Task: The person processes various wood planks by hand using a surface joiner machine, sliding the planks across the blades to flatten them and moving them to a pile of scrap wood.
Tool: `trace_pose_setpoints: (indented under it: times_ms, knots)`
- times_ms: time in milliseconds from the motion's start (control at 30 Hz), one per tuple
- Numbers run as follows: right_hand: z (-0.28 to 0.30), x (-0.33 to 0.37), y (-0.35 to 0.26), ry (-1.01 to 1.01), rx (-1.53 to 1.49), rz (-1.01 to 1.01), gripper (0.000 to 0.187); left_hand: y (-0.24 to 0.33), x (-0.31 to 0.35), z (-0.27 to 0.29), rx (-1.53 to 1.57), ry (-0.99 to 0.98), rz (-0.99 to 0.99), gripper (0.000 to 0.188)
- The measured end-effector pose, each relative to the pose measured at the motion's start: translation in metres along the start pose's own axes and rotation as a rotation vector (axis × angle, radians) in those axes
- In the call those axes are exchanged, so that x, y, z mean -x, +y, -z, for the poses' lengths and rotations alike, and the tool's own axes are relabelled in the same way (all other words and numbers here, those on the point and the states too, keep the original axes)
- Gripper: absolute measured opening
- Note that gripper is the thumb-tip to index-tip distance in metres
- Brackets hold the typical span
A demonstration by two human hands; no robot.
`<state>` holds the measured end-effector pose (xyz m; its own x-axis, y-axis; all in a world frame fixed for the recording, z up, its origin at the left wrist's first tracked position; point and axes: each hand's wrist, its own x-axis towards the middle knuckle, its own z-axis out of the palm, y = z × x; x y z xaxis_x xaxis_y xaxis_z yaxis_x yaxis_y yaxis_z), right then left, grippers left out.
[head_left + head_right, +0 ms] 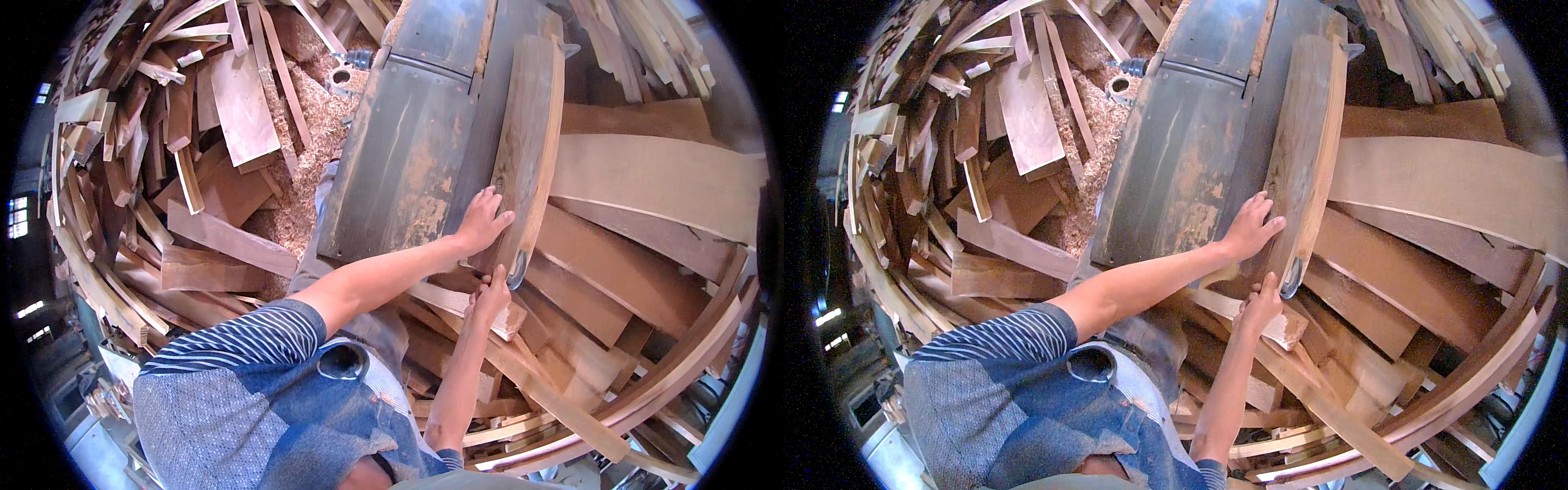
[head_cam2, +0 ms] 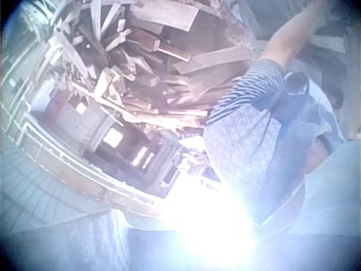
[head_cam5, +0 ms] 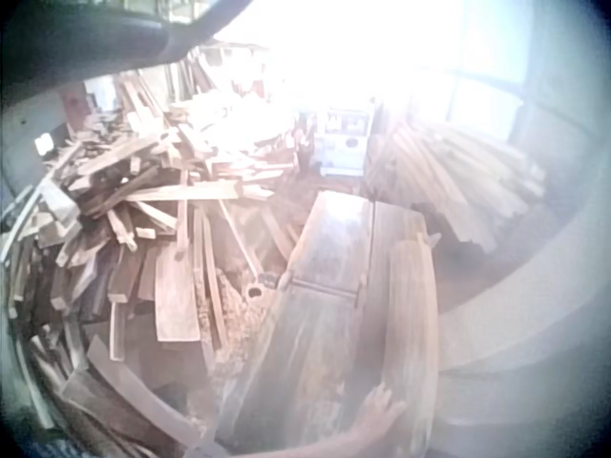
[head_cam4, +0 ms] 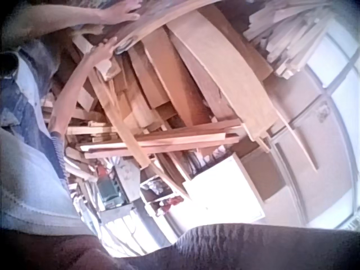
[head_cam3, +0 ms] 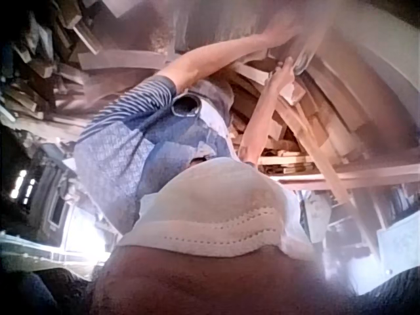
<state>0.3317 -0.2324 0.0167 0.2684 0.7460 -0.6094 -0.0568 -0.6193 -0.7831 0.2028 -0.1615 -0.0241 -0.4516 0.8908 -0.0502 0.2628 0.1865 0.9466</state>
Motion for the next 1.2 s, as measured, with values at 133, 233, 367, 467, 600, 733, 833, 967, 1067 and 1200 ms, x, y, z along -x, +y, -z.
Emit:
trace_pose_setpoints:
  times_ms: [133, 233, 367, 467, 600, 733, 833, 967, 1067, 1200]
  knots:
    - [-0.003, 0.005, -0.006, -0.006, -0.012, -0.003, 0.035, -0.001, -0.002, -0.003, 0.013, -0.003, -0.002, 0.056]
    - [-0.004, 0.001, -0.005, 0.008, -0.011, -0.009, 0.036, 0.001, -0.003, -0.001, 0.018, -0.021, 0.004, 0.057]
    - [-0.005, 0.0, -0.006, 0.01, -0.02, -0.012, 0.037, -0.001, -0.006, 0.001, 0.016, -0.051, 0.006, 0.067]
    - [-0.009, 0.003, -0.01, 0.027, -0.002, -0.014, 0.039, -0.001, -0.007, 0.002, 0.017, -0.061, 0.012, 0.071]
    - [-0.008, 0.0, -0.009, 0.018, -0.006, -0.035, 0.038, 0.0, -0.009, 0.002, 0.019, -0.061, 0.01, 0.07]
    - [-0.007, -0.002, -0.01, 0.006, 0.002, -0.043, 0.039, 0.0, -0.01, 0.002, 0.019, -0.052, 0.003, 0.069]
    - [-0.013, 0.004, -0.017, 0.008, 0.011, -0.025, 0.039, -0.002, -0.012, 0.001, 0.03, -0.039, -0.008, 0.068]
    - [-0.017, 0.002, -0.017, 0.022, 0.005, 0.011, 0.045, -0.005, -0.015, -0.002, 0.033, -0.024, -0.012, 0.067]
    - [-0.015, -0.001, -0.017, 0.007, 0.015, -0.003, 0.045, -0.004, -0.017, -0.003, 0.029, -0.02, -0.02, 0.066]
    - [-0.016, -0.004, -0.017, -0.01, 0.011, -0.011, 0.041, -0.008, -0.021, -0.004, 0.016, -0.004, -0.048, 0.064]
